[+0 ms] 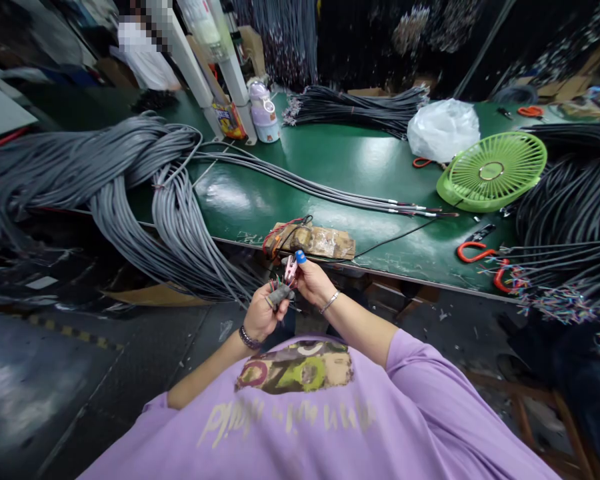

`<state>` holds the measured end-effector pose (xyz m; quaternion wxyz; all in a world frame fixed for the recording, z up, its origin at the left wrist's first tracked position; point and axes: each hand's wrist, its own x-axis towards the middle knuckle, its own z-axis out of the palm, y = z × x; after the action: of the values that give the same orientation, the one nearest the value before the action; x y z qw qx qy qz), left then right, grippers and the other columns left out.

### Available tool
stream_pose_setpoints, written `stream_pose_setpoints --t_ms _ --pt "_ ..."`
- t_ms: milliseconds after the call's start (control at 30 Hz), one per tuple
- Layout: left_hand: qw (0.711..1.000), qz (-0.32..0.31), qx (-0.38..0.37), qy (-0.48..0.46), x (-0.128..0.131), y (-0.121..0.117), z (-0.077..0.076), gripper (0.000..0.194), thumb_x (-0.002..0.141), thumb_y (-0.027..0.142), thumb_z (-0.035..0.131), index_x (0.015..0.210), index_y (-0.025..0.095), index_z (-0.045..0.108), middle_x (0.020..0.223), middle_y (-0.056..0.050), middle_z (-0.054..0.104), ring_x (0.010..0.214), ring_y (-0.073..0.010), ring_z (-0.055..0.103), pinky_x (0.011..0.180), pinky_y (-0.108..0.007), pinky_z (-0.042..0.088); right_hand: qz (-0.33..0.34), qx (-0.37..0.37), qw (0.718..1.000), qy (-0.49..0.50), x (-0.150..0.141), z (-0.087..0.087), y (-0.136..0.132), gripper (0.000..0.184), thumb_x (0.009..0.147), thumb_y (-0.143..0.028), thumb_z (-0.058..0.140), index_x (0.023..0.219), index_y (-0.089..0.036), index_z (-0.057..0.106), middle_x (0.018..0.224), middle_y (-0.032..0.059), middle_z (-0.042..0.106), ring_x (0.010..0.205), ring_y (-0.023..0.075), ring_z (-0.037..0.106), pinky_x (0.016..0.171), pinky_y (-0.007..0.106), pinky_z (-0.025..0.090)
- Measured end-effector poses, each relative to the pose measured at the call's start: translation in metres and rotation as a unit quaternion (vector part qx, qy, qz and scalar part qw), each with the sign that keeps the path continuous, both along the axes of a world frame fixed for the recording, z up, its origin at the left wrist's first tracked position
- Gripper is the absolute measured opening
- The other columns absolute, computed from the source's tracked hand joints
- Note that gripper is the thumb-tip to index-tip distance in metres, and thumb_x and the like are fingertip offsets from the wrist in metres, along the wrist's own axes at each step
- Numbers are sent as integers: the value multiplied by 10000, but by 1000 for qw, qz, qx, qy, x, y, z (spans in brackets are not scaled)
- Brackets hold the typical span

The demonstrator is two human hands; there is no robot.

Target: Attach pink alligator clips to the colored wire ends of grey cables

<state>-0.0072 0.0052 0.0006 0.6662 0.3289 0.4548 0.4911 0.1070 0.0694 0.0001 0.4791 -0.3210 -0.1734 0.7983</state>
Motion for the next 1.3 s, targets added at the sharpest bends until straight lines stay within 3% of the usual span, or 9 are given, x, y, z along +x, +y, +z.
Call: stream_pose_setpoints --t_ms 533,867,1033,1167,1300 --pt "1000 4 -11 12 1 4 1 318 653 435 722 688 157 571 402 56 485 291 -43 332 290 -162 215 -8 0 1000 -21 -1 -1 -1 454 683 -583 714 679 -140 613 547 -9 572 479 91 471 495 235 386" --pt "1000 6 -12 18 0 -6 5 338 644 444 735 684 162 553 397 61 481 287 -45 335 289 -162 222 61 -16 998 -6 4 -4 -9 584 746 -738 514 769 -162 609 606 12 586 513 107 505 497 229 399" --pt "1000 19 -13 17 -4 -12 3 334 660 450 721 697 163 554 403 59 498 284 -47 341 288 -161 236 116 -19 993 -6 20 -8 -18 505 782 -650 562 808 -151 631 709 34 633 585 105 558 537 216 447" --pt "999 37 -8 19 -5 -16 -1 349 660 465 722 725 171 547 418 62 515 283 -54 357 282 -168 258 152 25 987 -33 30 -10 -31 357 681 -456 762 815 -148 641 718 19 635 603 97 555 564 218 472" --pt "999 45 0 26 -3 -19 -3 354 662 473 722 721 170 549 431 61 523 291 -57 379 285 -170 271 145 75 982 -96 31 -3 -41 328 604 -368 824 778 -146 656 625 -16 592 552 80 515 568 221 462"
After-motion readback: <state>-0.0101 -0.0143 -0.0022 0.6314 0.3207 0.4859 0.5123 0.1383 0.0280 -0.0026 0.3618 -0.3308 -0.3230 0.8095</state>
